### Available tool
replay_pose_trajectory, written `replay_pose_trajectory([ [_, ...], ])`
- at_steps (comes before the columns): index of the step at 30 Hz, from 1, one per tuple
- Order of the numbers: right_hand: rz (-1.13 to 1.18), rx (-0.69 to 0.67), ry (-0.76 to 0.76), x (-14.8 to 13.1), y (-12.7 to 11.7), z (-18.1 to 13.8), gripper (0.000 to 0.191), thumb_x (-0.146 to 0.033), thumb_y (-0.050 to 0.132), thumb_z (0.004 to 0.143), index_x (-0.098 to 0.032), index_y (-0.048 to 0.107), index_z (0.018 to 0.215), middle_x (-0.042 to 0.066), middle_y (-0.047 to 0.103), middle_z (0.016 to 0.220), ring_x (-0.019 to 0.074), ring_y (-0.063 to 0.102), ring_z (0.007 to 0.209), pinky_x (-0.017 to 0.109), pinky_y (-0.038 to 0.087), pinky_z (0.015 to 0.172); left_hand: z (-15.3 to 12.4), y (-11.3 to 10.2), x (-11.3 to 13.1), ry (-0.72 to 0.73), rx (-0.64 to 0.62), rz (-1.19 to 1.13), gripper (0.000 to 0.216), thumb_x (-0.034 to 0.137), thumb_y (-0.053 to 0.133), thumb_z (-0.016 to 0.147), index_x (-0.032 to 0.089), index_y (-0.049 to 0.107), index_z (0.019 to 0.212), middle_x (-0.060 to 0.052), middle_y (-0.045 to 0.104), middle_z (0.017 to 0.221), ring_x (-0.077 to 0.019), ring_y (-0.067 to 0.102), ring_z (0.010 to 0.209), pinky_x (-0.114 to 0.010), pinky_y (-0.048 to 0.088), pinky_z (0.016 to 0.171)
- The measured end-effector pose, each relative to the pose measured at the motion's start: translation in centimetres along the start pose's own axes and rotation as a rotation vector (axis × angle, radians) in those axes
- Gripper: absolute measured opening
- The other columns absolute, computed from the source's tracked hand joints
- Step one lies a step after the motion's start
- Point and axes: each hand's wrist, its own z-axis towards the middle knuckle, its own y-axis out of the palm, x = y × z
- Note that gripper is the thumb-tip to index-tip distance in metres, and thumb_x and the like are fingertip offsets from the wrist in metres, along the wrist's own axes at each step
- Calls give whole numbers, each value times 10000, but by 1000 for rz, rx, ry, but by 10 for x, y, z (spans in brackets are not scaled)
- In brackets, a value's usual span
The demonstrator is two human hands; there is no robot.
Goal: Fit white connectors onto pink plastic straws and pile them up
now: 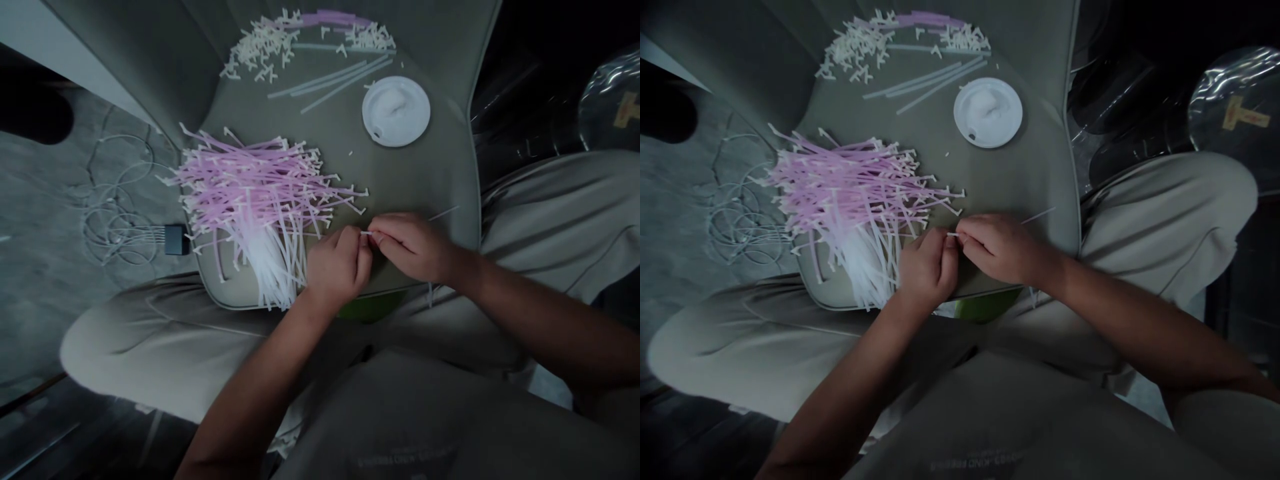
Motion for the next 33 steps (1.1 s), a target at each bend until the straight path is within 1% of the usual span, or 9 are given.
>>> replay_pose_trajectory([
  [3, -25, 0, 40, -2, 1, 1, 224, -177, 411, 903, -184, 462, 685, -8, 478, 654, 114, 426, 630, 266, 295, 621, 1, 3, -1, 17, 20, 21, 280, 273, 293, 964, 189, 496, 792, -44, 607, 672, -164, 566, 625, -299, 360, 587],
  [6, -41, -28, 72, -4, 1, 1, 235, -190, 395, 915, -182, 456, 688, -2, 483, 663, 118, 431, 644, 269, 297, 635, 1, 6, -1, 13, 36, 48, 268, 276, 300, 960, 192, 480, 780, -41, 601, 658, -168, 558, 606, -302, 338, 570],
  [9, -43, -49, 76, -5, 0, 1, 238, -200, 382, 927, -181, 458, 702, -1, 487, 673, 117, 428, 652, 269, 298, 644, 1, 7, -1, 10, 45, 62, 250, 270, 315, 955, 195, 470, 774, -36, 600, 656, -164, 556, 600, -301, 325, 565],
  [17, -48, -89, 99, -6, -4, 2, 257, -212, 370, 935, -182, 440, 690, -2, 485, 669, 115, 424, 648, 274, 279, 640, 1, 8, -3, 62, 80, 45, 240, 251, 323, 949, 192, 474, 772, -37, 594, 637, -168, 545, 586, -312, 317, 566],
  [25, -78, -107, 104, -5, -5, 4, 270, -208, 393, 932, -191, 373, 663, -21, 423, 643, 106, 373, 628, 280, 249, 632, 2, 6, -4, 66, 29, 28, 266, 261, 310, 957, 194, 481, 764, -35, 593, 647, -167, 547, 605, -312, 315, 579],
  [33, -76, -162, 110, -6, -8, 5, 272, -211, 381, 938, -191, 394, 667, -21, 443, 647, 109, 389, 633, 282, 248, 637, 2, 6, -7, 96, 7, -5, 257, 256, 317, 953, 199, 472, 757, -27, 582, 647, -161, 537, 606, -310, 312, 585],
])
